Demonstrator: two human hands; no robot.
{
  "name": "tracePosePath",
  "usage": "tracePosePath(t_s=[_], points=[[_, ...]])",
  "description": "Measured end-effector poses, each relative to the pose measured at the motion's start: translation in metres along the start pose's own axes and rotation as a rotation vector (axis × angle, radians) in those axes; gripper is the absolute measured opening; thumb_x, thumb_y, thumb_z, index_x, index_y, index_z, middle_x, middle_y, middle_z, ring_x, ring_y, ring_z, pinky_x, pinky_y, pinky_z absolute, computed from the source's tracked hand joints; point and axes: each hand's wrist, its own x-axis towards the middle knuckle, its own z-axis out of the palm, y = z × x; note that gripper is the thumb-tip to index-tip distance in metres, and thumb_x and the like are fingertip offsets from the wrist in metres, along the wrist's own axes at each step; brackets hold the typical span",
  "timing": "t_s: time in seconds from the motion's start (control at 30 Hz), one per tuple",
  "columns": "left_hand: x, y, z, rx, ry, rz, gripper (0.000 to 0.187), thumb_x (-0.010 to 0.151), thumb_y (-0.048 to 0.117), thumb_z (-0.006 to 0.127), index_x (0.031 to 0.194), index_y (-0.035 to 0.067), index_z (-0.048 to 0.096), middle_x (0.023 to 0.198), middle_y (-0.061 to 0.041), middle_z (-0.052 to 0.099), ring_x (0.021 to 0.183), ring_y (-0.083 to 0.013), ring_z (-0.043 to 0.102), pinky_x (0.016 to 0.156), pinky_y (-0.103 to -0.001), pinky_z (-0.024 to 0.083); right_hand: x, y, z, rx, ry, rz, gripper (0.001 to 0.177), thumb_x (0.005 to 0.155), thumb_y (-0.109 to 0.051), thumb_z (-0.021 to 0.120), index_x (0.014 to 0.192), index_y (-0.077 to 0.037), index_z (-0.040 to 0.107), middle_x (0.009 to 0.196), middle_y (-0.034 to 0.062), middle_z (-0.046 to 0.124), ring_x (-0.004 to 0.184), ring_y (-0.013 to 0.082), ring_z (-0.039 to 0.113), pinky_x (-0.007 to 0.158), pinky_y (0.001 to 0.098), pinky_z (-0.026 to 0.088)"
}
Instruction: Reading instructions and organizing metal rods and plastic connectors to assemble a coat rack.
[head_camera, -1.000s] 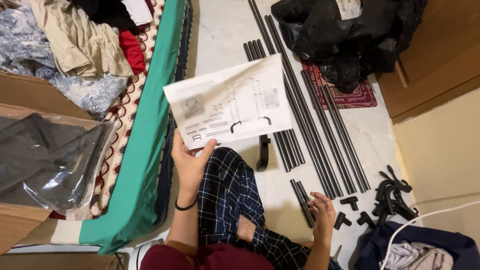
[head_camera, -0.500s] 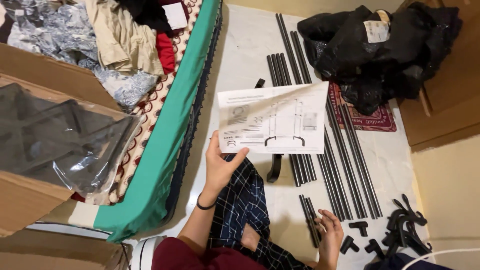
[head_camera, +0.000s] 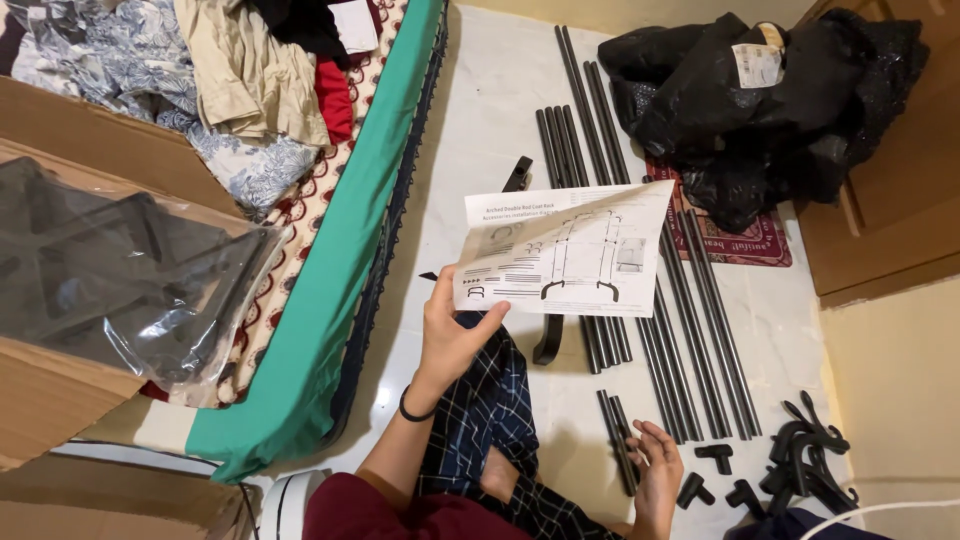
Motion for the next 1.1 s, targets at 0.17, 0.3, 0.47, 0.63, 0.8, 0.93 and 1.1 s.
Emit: tracePosePath(t_s=[0.17,0.3,0.47,0.63,0.8,0.93,1.1], points=[[-0.0012,0.0013,-0.0007,0.096,-0.004,0.043,0.05,0.087,0.001,0.079,0.129,-0.003,0.053,0.114,-0.014,0.075,0.105,-0.0161,0.071,0.093,-0.029,0.056,-0.0011,-0.0012,0.0016,0.012,-0.006,0.011,0.026,0.1,-0.01,0.058,0.123,0.001,0.062,0.122,0.0119,0.07,0.09,0.0172,0.064,0.075,0.0289,0.05],[-0.0019,-0.001,-0.001,0.11,-0.023,0.046,0.049,0.087,0.003,0.079,0.128,-0.003,0.054,0.113,-0.014,0.076,0.104,-0.0167,0.072,0.094,-0.029,0.056,-0.0021,-0.0018,0.0029,-0.001,0.006,0.026,0.026,0.1,-0.01,0.058,0.123,0.001,0.062,0.122,0.0127,0.07,0.091,0.0175,0.064,0.076,0.0285,0.049],[-0.0011,0.0005,-0.0004,0.091,-0.039,0.052,0.05,0.087,0.002,0.079,0.129,-0.003,0.053,0.114,-0.014,0.075,0.106,-0.0166,0.071,0.095,-0.029,0.056,0.0005,0.0032,0.0016,0.006,0.008,0.027,0.026,0.099,-0.009,0.058,0.123,0.001,0.062,0.122,0.0128,0.071,0.091,0.0171,0.064,0.076,0.0282,0.049],[-0.0011,-0.0001,-0.0003,0.079,-0.051,0.057,0.05,0.087,0.001,0.079,0.129,-0.003,0.053,0.116,-0.014,0.074,0.108,-0.0167,0.071,0.096,-0.029,0.055,0.0022,0.0034,0.0023,0.018,0.003,0.022,0.026,0.099,-0.008,0.058,0.123,0.002,0.061,0.121,0.0133,0.071,0.09,0.017,0.064,0.075,0.0283,0.048],[-0.0018,-0.0007,0.0001,0.096,-0.061,0.024,0.049,0.086,0.001,0.079,0.128,-0.003,0.053,0.115,-0.014,0.075,0.107,-0.0168,0.072,0.095,-0.03,0.056,0.0029,0.0041,0.0029,0.008,0.006,0.038,0.026,0.099,-0.007,0.057,0.123,0.002,0.061,0.121,0.0132,0.071,0.09,0.0167,0.065,0.073,0.0271,0.048],[-0.0022,-0.0025,0.0,0.083,-0.069,0.014,0.049,0.086,0.001,0.079,0.129,-0.003,0.053,0.115,-0.014,0.075,0.106,-0.0166,0.072,0.094,-0.029,0.056,0.0014,0.005,0.003,0.021,0.008,0.052,0.026,0.099,-0.007,0.056,0.123,0.002,0.061,0.12,0.0133,0.071,0.09,0.0171,0.066,0.073,0.0269,0.047],[-0.0035,-0.0076,-0.0004,0.013,-0.092,0.002,0.051,0.087,-0.001,0.078,0.131,-0.003,0.051,0.117,-0.014,0.074,0.108,-0.0161,0.071,0.095,-0.029,0.057,0.0021,0.0059,0.0017,0.042,0.001,0.044,0.026,0.099,-0.007,0.057,0.123,0.002,0.06,0.12,0.0131,0.071,0.09,0.017,0.065,0.073,0.0277,0.048]])
